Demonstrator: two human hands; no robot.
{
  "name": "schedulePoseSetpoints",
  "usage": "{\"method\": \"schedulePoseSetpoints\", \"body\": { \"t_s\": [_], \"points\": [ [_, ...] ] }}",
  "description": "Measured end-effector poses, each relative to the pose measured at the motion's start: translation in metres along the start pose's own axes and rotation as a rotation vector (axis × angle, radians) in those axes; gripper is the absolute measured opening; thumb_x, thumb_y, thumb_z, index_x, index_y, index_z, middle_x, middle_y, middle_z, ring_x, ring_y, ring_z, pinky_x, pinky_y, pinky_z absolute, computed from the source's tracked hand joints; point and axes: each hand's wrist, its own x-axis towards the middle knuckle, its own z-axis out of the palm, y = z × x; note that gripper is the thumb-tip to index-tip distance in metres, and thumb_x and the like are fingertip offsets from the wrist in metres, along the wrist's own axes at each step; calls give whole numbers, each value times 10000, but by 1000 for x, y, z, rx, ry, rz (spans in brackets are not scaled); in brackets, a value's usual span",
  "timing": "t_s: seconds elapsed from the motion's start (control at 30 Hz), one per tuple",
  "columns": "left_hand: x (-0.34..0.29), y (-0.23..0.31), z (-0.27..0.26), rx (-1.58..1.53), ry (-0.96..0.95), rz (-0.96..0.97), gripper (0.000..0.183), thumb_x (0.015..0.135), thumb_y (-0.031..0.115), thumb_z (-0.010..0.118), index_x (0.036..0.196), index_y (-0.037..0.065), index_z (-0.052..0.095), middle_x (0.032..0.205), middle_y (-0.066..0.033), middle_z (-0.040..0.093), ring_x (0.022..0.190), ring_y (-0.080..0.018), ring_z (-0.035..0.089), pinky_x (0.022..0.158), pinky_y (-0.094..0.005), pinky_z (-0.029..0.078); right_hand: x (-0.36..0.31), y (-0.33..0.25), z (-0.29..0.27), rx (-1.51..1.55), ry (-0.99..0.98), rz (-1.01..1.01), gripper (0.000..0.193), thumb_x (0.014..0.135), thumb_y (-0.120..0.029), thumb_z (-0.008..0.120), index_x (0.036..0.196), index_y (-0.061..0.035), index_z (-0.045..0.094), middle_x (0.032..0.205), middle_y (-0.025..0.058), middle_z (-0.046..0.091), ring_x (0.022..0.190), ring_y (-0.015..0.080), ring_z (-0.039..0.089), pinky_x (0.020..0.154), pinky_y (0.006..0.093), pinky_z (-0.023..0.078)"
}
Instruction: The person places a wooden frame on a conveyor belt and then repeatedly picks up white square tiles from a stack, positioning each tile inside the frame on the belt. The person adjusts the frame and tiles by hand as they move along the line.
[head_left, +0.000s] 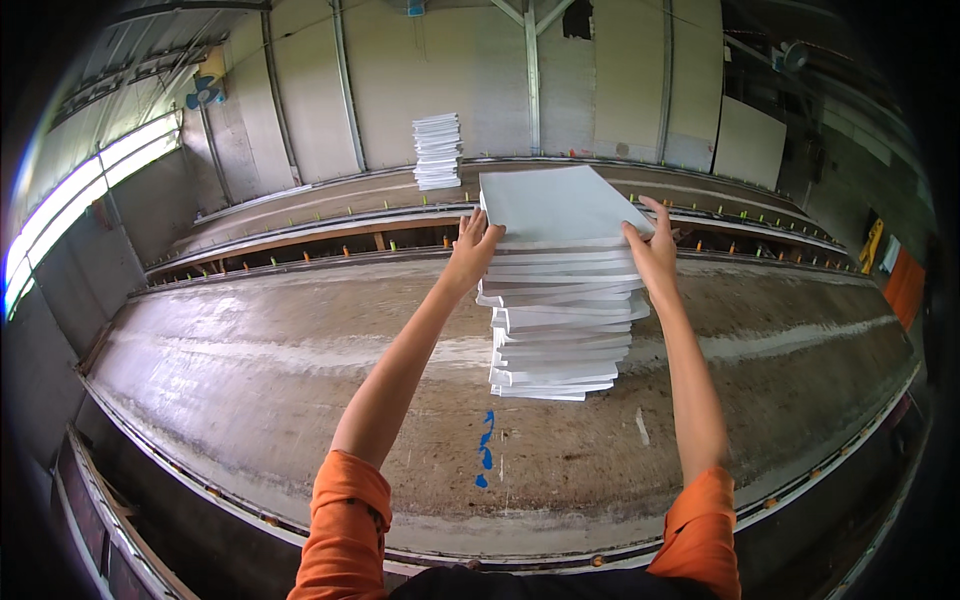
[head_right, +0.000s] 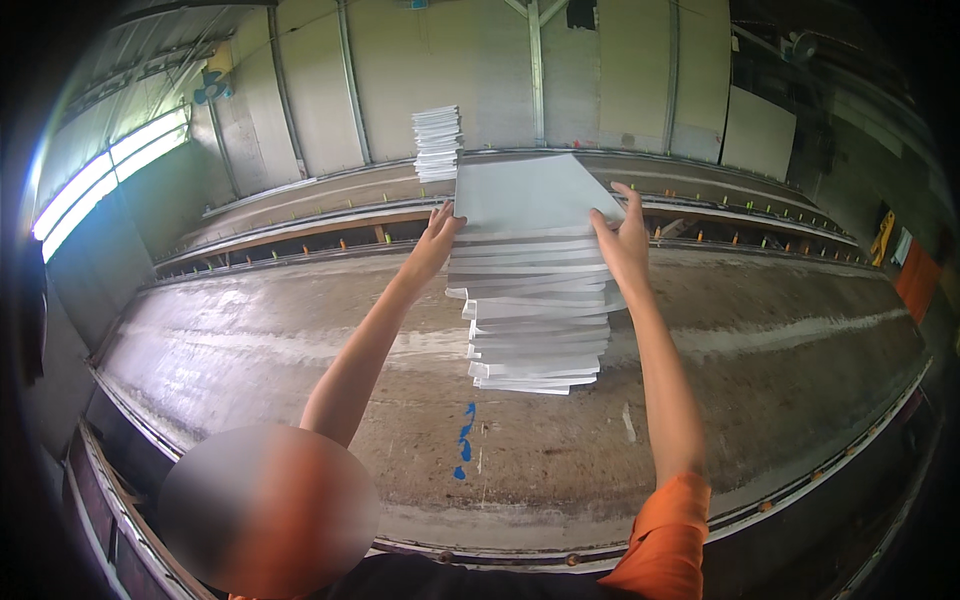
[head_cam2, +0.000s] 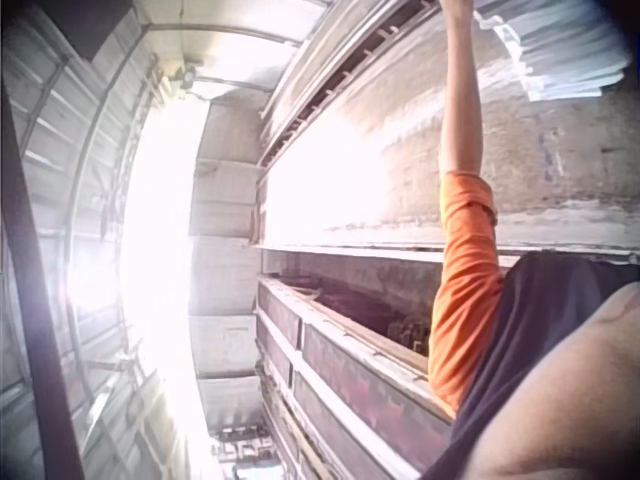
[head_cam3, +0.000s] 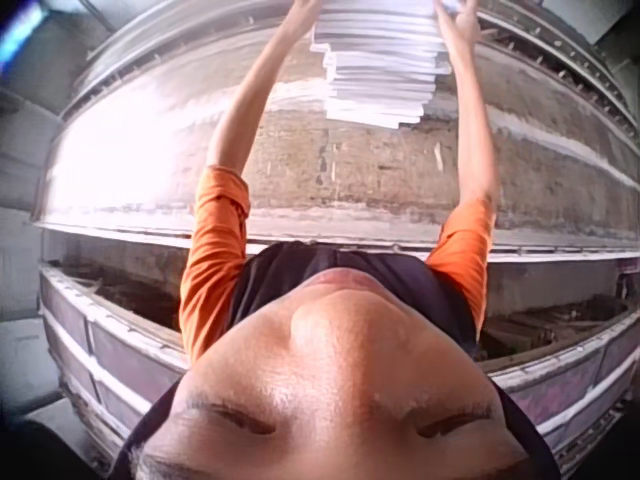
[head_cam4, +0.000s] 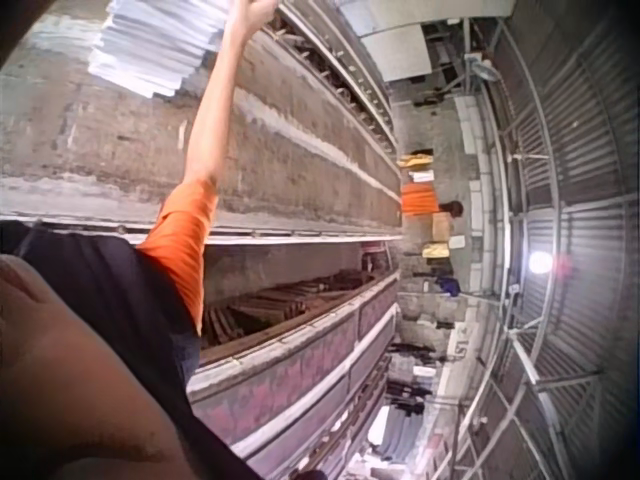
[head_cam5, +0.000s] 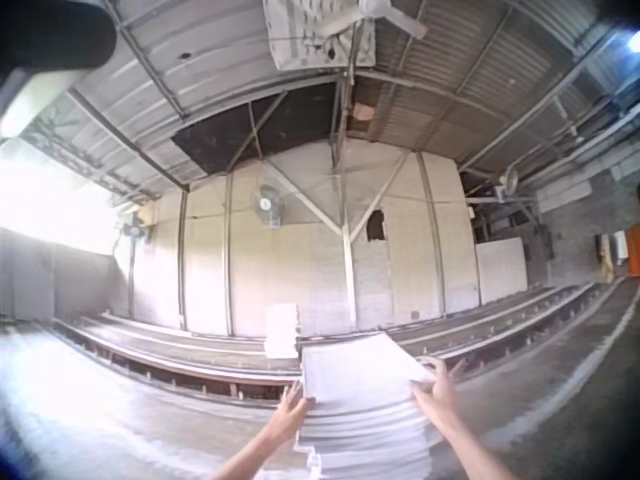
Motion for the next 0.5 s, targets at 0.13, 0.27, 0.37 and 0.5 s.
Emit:
{"method": "schedulePoseSetpoints", "body": {
  "t_s": [0.13, 0.27, 0.37, 0.5],
  "points": [
    [3, -1, 7, 0, 43, 212, 785, 844, 354, 529, 1440, 48, 119, 1475, -211, 161, 1378, -365, 16, 1093, -430, 71, 4, 10, 4, -26, 127, -296, 472, 793, -108, 614, 1227, -90, 431, 1162, 174, 559, 1011, 246, 569, 863, 337, 435],
    [-1, 11, 16, -298, 47, 253, 795, 862, 204, 552, 1449, 69, 33, 1454, -201, 215, 1351, -288, 156, 1083, -378, 162, -6, 2, 0, 184, 64, -185, 477, 793, -80, 619, 1227, -70, 423, 1241, 180, 512, 1115, 249, 515, 912, 329, 407],
    [-23, 35, 9, -420, 68, 220, 751, 885, 123, 527, 1448, 69, 33, 1439, -166, 254, 1312, -233, 265, 1070, -346, 223, -11, -9, -1, 227, 70, -239, 481, 796, -70, 622, 1231, -67, 416, 1246, 176, 509, 1115, 239, 511, 916, 326, 404],
    [-71, 66, -38, -559, 53, 95, 675, 896, 54, 507, 1444, 95, 115, 1379, -101, 351, 1246, -184, 374, 1006, -328, 361, -32, -61, 12, 445, 5, -246, 573, 797, -43, 631, 1297, -89, 353, 1251, 152, 508, 1049, 175, 520, 835, 277, 414]
  ]
}}
